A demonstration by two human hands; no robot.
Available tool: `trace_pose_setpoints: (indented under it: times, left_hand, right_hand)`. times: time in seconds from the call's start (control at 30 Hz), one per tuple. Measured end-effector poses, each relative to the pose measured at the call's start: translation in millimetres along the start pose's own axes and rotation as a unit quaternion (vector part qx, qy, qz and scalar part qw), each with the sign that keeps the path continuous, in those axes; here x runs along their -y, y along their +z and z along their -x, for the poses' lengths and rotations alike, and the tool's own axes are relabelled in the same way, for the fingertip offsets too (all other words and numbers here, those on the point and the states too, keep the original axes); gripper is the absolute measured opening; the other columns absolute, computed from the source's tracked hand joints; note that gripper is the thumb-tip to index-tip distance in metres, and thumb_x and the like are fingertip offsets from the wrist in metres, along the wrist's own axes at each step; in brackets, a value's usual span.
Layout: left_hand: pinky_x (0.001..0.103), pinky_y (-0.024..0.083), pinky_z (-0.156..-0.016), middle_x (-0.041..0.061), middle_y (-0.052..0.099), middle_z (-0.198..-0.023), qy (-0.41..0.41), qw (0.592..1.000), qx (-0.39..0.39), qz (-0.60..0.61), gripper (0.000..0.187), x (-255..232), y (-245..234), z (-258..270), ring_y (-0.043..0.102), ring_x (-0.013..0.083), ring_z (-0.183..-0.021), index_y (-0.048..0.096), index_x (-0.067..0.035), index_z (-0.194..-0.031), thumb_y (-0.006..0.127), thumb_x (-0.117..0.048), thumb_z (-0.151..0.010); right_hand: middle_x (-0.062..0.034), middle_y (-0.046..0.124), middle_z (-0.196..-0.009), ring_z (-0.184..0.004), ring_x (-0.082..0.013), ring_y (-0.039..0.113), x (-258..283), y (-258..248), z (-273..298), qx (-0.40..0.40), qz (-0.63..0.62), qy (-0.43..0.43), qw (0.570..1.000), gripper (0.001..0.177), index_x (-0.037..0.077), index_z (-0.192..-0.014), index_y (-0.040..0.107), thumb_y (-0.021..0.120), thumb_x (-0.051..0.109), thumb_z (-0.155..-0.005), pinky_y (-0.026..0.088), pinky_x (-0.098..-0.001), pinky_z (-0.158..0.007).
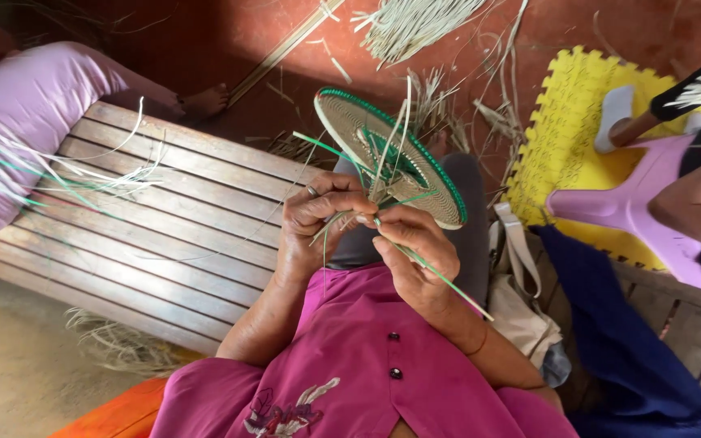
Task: Trimming excess fibers from a woven fan and continuing the weaving process to secure the edges.
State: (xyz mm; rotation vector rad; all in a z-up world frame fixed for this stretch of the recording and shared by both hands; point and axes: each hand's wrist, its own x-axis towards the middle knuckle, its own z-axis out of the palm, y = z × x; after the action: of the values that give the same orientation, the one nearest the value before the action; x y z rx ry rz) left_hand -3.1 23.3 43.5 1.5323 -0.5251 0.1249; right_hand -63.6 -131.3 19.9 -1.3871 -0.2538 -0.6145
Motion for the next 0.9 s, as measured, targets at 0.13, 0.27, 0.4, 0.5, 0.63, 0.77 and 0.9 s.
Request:
trace_pose_setpoints:
  times: [0.13, 0.27, 0.4, 0.5, 0.63, 0.77, 0.9]
  left_hand:
    - [0.035, 0.061, -0.074, 0.017, 0.070, -0.096, -0.020, 0.999, 0.032, 0.024, 0.008, 15, -28, 14, 0.069, 0.0214, -0.077, 0.081, 0.000, -0.094, 0.081, -0.003, -0.086]
    - [0.039, 0.061, -0.074, 0.020, 0.070, -0.096, -0.031, 0.997, 0.053, 0.047, 0.008, 32, -54, 20, 0.068, 0.0229, -0.076, 0.079, 0.002, -0.092, 0.079, -0.005, -0.089]
    - [0.039, 0.061, -0.074, 0.022, 0.069, -0.094, -0.031, 0.994, 0.047, 0.093, 0.007, 35, -72, 23, 0.067, 0.0213, -0.077, 0.077, 0.005, -0.090, 0.076, -0.002, -0.090]
    - [0.040, 0.060, -0.070, 0.025, 0.069, -0.091, -0.014, 0.995, 0.055, 0.080, 0.006, 32, -78, 22, 0.066, 0.0236, -0.074, 0.077, 0.007, -0.086, 0.078, 0.001, -0.086]
    - [0.036, 0.061, -0.070, 0.022, 0.071, -0.092, -0.025, 0.994, 0.064, 0.087, 0.005, 11, -79, 19, 0.069, 0.0210, -0.074, 0.078, 0.003, -0.085, 0.078, -0.001, -0.087]
    - [0.036, 0.063, -0.072, 0.024, 0.072, -0.097, -0.029, 0.993, 0.075, 0.083, 0.005, -1, -72, 27, 0.071, 0.0249, -0.080, 0.080, 0.002, -0.085, 0.078, -0.002, -0.087]
    - [0.036, 0.061, -0.074, 0.021, 0.073, -0.098, -0.026, 0.996, 0.064, 0.050, 0.006, -6, -57, 33, 0.071, 0.0249, -0.080, 0.081, -0.001, -0.086, 0.079, -0.006, -0.087]
  right_hand:
    - [-0.0285, 0.071, -0.112, -0.101, -0.0378, 0.075, -10, 11, 20, 0.071, 0.052, -0.049, 0.995, 0.025, -0.013, -0.109, 0.073, 0.076, -0.005, -0.086, 0.065, -0.0469, -0.086]
    - [-0.0259, 0.070, -0.123, -0.107, -0.0398, 0.072, -14, 17, 14, 0.188, 0.112, -0.145, 0.965, 0.027, -0.005, -0.119, 0.075, 0.067, 0.000, -0.093, 0.062, -0.0484, -0.089]
    - [-0.0259, 0.071, -0.123, -0.110, -0.0406, 0.071, -18, 12, 23, 0.230, 0.107, -0.142, 0.957, 0.025, -0.007, -0.114, 0.074, 0.055, -0.005, -0.098, 0.060, -0.0477, -0.092]
    - [-0.0238, 0.073, -0.116, -0.106, -0.0423, 0.072, -18, 3, 23, 0.240, 0.072, -0.082, 0.964, 0.027, -0.005, -0.119, 0.073, 0.056, 0.000, -0.098, 0.060, -0.0506, -0.088]
    - [-0.0184, 0.075, -0.103, -0.091, -0.0346, 0.073, -23, -2, 17, 0.194, 0.086, -0.007, 0.977, 0.022, -0.005, -0.111, 0.077, 0.070, 0.002, -0.091, 0.061, -0.0460, -0.081]
    - [-0.0137, 0.071, -0.089, -0.075, -0.0249, 0.067, -17, 6, 14, 0.182, 0.054, 0.120, 0.975, 0.018, -0.003, -0.109, 0.074, 0.073, 0.002, -0.092, 0.058, -0.0404, -0.068]
    - [-0.0158, 0.072, -0.092, -0.081, -0.0170, 0.066, -18, -2, 25, 0.134, -0.038, 0.214, 0.967, 0.019, -0.007, -0.109, 0.071, 0.075, -0.006, -0.090, 0.060, -0.0362, -0.072]
